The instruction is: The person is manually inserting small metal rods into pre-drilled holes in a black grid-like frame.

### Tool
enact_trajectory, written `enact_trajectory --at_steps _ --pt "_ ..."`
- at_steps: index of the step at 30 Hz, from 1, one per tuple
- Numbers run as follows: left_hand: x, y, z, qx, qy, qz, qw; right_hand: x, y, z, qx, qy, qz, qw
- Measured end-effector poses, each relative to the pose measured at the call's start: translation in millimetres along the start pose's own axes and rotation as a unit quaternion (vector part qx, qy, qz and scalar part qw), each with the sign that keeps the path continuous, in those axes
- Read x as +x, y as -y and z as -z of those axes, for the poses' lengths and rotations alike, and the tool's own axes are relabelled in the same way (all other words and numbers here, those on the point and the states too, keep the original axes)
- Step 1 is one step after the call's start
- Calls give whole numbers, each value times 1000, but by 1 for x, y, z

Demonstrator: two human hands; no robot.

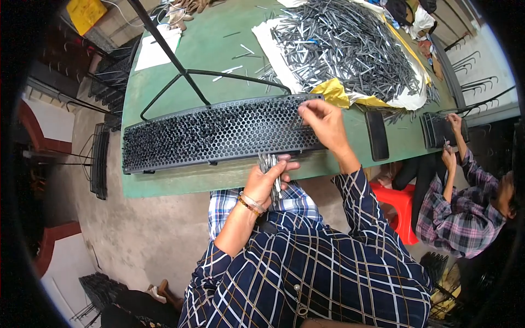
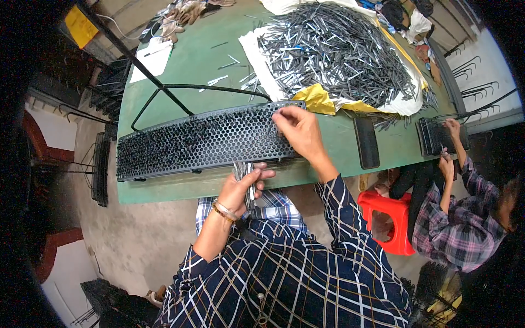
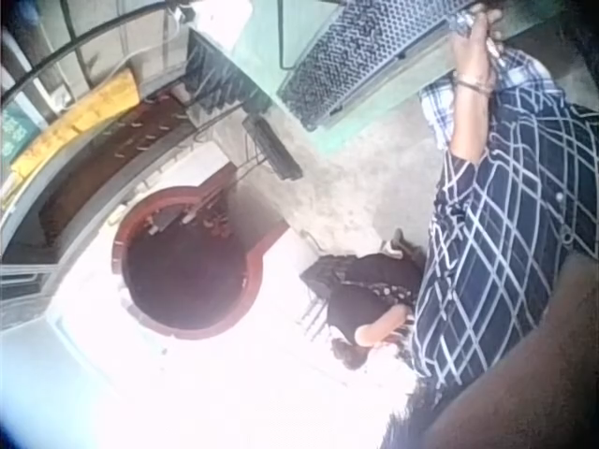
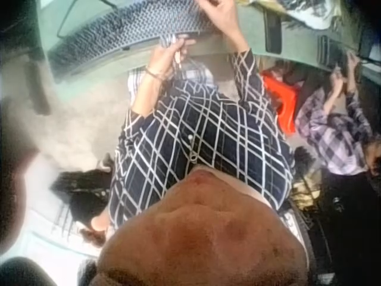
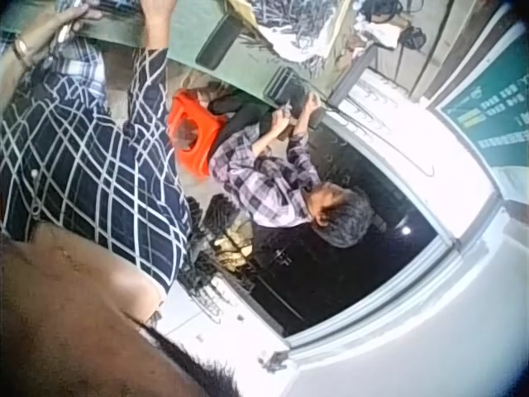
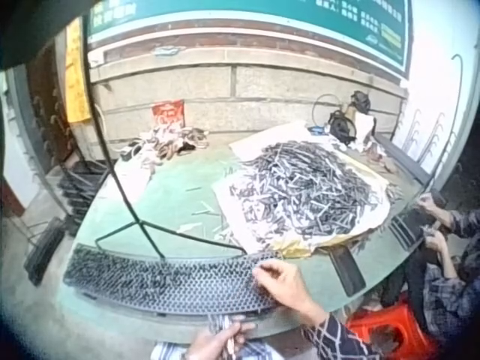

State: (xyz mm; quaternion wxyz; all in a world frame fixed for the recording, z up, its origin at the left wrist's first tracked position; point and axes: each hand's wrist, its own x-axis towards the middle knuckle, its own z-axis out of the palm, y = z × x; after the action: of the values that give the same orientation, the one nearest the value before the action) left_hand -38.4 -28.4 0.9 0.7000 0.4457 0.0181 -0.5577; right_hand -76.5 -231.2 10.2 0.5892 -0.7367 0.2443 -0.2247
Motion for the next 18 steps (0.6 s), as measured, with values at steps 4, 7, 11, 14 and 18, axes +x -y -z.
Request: enact_trajectory --at_steps 4,7,11,14,18 --pt "2 3 -2 -1 14 11 1000 17 -11 8 -70 -81 65 992" --pt "0 3 2 -7 10 17 1000 19 -18 3 -86 -83 98 988" --pt "0 3 5 -13 4 16 1000 18 -20 -1 -94 -93 140 981" --pt "1 4 7 -26 7 18 999 16 -19 -1 -145 -79 172 971" --pt "-1 2 5 -38 7 23 999 13 -14 -3 -138 -79 186 970"
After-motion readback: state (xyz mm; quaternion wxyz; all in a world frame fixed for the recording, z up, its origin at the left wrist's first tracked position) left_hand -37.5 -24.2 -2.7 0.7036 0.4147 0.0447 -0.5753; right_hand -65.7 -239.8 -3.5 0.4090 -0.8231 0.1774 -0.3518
